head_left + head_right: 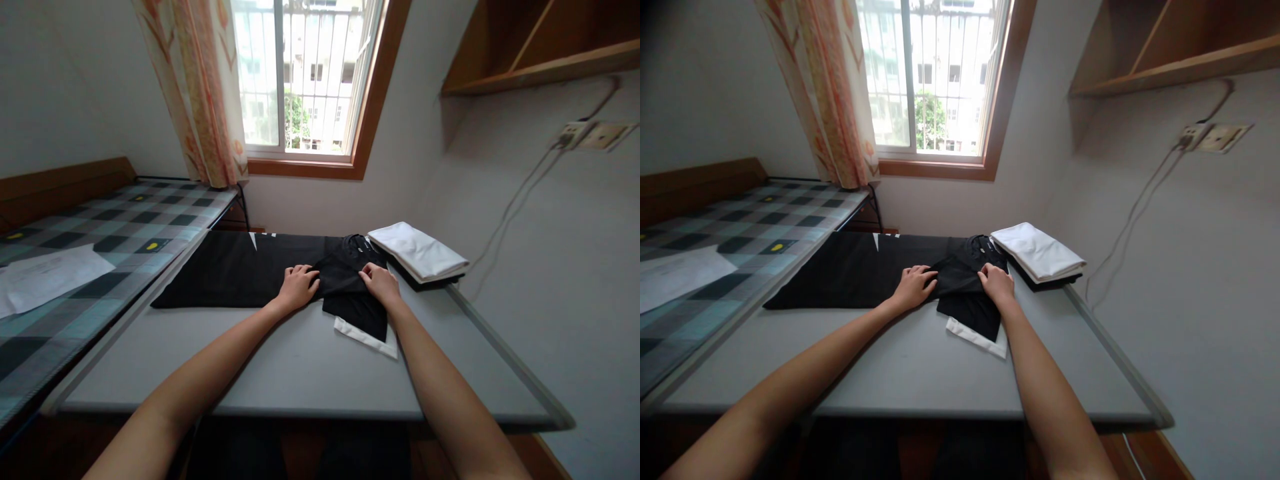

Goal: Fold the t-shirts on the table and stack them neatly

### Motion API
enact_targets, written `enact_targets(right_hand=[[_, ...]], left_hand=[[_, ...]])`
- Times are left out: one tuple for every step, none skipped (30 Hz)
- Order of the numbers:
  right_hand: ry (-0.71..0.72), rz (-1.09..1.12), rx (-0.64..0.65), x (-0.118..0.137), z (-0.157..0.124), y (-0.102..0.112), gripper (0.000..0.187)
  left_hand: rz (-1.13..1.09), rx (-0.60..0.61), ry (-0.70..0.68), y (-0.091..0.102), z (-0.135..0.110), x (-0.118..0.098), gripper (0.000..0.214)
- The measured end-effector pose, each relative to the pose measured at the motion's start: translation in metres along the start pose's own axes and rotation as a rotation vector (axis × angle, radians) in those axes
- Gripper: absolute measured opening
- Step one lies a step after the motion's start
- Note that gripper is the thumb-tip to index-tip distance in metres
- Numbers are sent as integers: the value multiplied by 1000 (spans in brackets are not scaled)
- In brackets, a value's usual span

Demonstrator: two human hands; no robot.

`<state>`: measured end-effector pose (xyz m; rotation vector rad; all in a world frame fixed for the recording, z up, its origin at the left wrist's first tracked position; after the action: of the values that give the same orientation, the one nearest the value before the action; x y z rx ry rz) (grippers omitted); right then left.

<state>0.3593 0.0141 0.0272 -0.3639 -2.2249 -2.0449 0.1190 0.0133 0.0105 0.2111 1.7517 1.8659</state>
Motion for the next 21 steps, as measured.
enact_targets(right_hand=[[-9,5,10,-2,0,1,25],[-10,13,27,-5,0,3,29],[-2,24,51,-7,1,4,32],[12,36,75,-10,2,5,34],[30,48,95,-12,3,5,33],[45,57,107,-14,4,5,30],[54,60,109,-16,5,5,27],[56,59,102,-17,5,4,24],[50,54,90,-17,6,3,22],[42,48,77,-18,7,2,21],[34,43,66,-18,7,1,21],[29,41,58,-18,7,0,21],[25,44,53,-18,7,0,20],[23,51,54,-18,8,0,19],[23,61,56,-18,8,0,18],[24,75,59,-19,8,0,17],[24,91,60,-20,8,1,17],[20,109,59,-21,9,2,18],[14,129,55,-21,9,3,20],[8,151,48,-22,10,3,23],[-1,174,40,-23,10,4,26]], left_hand=[[6,-5,23,0,0,1,33],[13,-9,43,1,-1,2,33],[23,-11,56,2,-1,2,33],[37,-9,61,3,-2,3,33],[55,-5,55,3,-3,3,33],[73,-1,44,4,-3,3,33],[89,3,32,5,-3,3,33],[101,5,23,5,-4,2,33],[109,5,21,6,-4,2,33],[113,4,23,6,-4,2,33],[116,2,26,6,-4,1,33],[119,-1,28,6,-4,1,33],[121,-5,30,5,-4,1,33],[121,-10,30,5,-4,1,33],[120,-17,29,6,-5,1,33],[119,-30,28,7,-5,1,32],[119,-55,27,9,-6,1,31],[121,-89,24,12,-7,0,30],[124,-128,14,16,-9,-1,30],[127,-160,-9,20,-10,-3,30],[131,-174,-51,23,-11,-6,30]])
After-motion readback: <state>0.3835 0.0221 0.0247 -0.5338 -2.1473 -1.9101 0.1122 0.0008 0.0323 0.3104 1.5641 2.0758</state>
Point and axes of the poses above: each hand's wrist, its own z-axis towards the middle knuckle, its own y-axis out of the back of the hand, x = y × z, the point moved 3 cm from there along z, towards the middle knuckle, and after that the axes turned 15 degrees about x, right-handed, at the moved point
